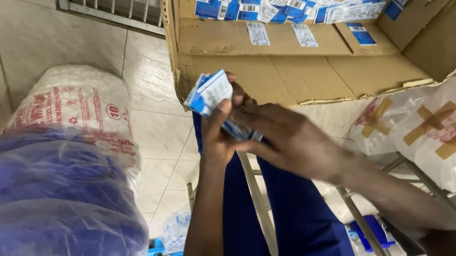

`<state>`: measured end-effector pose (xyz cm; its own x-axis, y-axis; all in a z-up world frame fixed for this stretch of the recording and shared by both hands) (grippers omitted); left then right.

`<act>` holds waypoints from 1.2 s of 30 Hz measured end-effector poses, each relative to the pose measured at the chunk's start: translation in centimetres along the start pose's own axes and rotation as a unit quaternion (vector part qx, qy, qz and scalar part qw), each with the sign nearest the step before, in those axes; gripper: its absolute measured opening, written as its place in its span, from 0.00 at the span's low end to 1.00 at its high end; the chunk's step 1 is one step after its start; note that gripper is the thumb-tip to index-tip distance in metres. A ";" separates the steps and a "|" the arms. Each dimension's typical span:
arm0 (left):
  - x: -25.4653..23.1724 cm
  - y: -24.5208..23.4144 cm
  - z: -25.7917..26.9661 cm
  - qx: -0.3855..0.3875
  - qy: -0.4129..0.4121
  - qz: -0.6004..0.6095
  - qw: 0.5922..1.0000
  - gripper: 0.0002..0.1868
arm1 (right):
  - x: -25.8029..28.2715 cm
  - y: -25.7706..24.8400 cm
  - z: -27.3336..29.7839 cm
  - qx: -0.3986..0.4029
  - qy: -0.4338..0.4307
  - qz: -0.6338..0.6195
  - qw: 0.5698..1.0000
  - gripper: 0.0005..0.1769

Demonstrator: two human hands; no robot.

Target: A person is seen collecting labels from a box and then applying them to water bottles on a production table in a water bottling facility.

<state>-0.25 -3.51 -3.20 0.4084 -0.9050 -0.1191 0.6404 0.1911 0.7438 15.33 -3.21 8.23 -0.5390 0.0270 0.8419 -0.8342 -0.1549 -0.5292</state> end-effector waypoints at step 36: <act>-2.1 -0.9 3.4 0.043 -0.003 0.155 0.987 0.24 | -29.2 11.4 -3.3 -0.195 0.152 -0.063 0.967 0.31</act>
<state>-3.93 -3.04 -1.41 0.5719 -0.8106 0.1262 0.4279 0.4260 0.7971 21.18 -2.45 -22.67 -0.3907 0.3187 0.8636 -0.8438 0.2509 -0.4744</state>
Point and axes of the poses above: each hand's wrist, its own z-axis away from the middle knuckle, its own y-axis out of the palm, x = y × z, the point moved 1 cm from there along -z, towards the middle knuckle, and after that the axes turned 12 degrees about -y, right-handed, at the moved point
